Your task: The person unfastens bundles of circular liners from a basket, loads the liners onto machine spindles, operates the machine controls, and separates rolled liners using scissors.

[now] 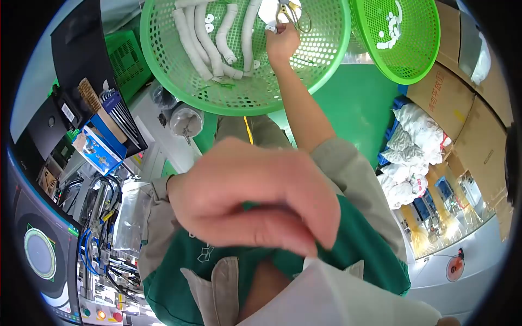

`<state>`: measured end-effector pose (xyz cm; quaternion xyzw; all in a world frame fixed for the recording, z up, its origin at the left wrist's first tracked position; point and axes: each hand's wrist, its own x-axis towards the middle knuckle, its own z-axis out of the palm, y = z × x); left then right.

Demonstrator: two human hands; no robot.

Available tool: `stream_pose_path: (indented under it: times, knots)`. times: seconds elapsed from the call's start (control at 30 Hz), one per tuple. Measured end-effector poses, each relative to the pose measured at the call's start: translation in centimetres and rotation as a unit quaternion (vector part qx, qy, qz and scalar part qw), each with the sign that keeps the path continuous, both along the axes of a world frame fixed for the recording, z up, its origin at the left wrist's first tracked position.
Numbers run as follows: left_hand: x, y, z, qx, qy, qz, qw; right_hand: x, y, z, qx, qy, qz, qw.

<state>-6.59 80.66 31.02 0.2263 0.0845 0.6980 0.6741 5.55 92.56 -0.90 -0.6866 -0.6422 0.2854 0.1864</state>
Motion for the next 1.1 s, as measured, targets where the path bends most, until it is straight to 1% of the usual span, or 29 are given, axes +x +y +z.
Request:
stream_pose_path:
  times: [0.07,0.1,0.17,0.23,0.33,0.43,0.47,0.57,0.67,0.7,0.73,0.77,0.8,0.83,0.93,1.0,1.07,1.1]
  knots:
    - [-0.7,0.0,-1.7,-0.14,0.05,0.006,0.989,-0.2,0.1,0.3,-0.01,0.008,0.002,1.0]
    - [-1.0,0.0,-3.5,-0.257,0.094,0.009,0.962,0.0,-0.1,0.4,-0.016,0.011,0.002,1.0]
    - [-0.9,1.5,-11.0,-0.327,0.127,0.069,0.934,0.5,-0.4,0.5,0.022,-0.057,0.081,0.995]
    - [-0.6,1.0,-18.5,-0.424,0.071,0.095,0.898,0.6,-0.5,1.5,0.072,-0.142,0.167,0.973]
    - [-0.5,0.8,-22.2,-0.468,-0.061,0.085,0.877,1.4,0.4,1.1,0.129,-0.186,0.253,0.941]
    - [-0.8,0.9,-23.9,-0.437,-0.147,0.078,0.884,2.2,2.0,1.2,0.109,-0.252,0.373,0.886]
    - [-0.8,1.0,-24.2,-0.445,-0.148,0.081,0.88,2.2,2.4,1.0,0.115,-0.268,0.408,0.865]
    - [-0.8,1.7,-24.9,-0.457,-0.141,0.091,0.873,2.2,3.0,1.2,0.108,-0.295,0.442,0.84]
    - [-0.8,1.5,-26.1,-0.466,-0.119,0.108,0.87,1.2,2.7,5.0,0.051,-0.138,0.396,0.906]
    - [-0.8,1.5,-26.4,-0.465,-0.12,0.115,0.87,0.7,1.9,6.8,0.004,0.006,0.333,0.943]
    - [-0.6,1.3,-26.7,-0.466,-0.122,0.119,0.868,0.5,1.1,7.6,-0.08,0.094,0.3,0.946]
    - [-0.5,1.4,-26.2,-0.475,-0.128,0.119,0.862,0.3,0.3,8.1,-0.164,0.178,0.259,0.935]
    - [-0.3,1.3,-26.1,-0.46,-0.13,0.116,0.87,0.1,-0.3,8.3,-0.244,0.258,0.212,0.91]
    - [-0.2,1.3,-26.0,-0.445,-0.133,0.111,0.879,0.2,-0.8,7.8,-0.244,0.256,0.235,0.905]
    - [0.2,1.4,-26.4,-0.418,-0.11,0.094,0.897,-0.4,-1.3,8.5,-0.204,0.192,0.245,0.928]
    - [0.7,1.1,-26.5,-0.41,-0.083,0.094,0.904,-0.9,-1.1,9.0,-0.193,0.195,0.247,0.929]
    - [0.7,1.0,-26.7,-0.403,-0.09,0.105,0.905,-1.0,-0.8,9.9,-0.205,0.181,0.238,0.932]
    - [0.7,1.1,-26.5,-0.405,-0.103,0.114,0.901,-0.5,-0.3,8.5,-0.225,0.218,0.178,0.933]
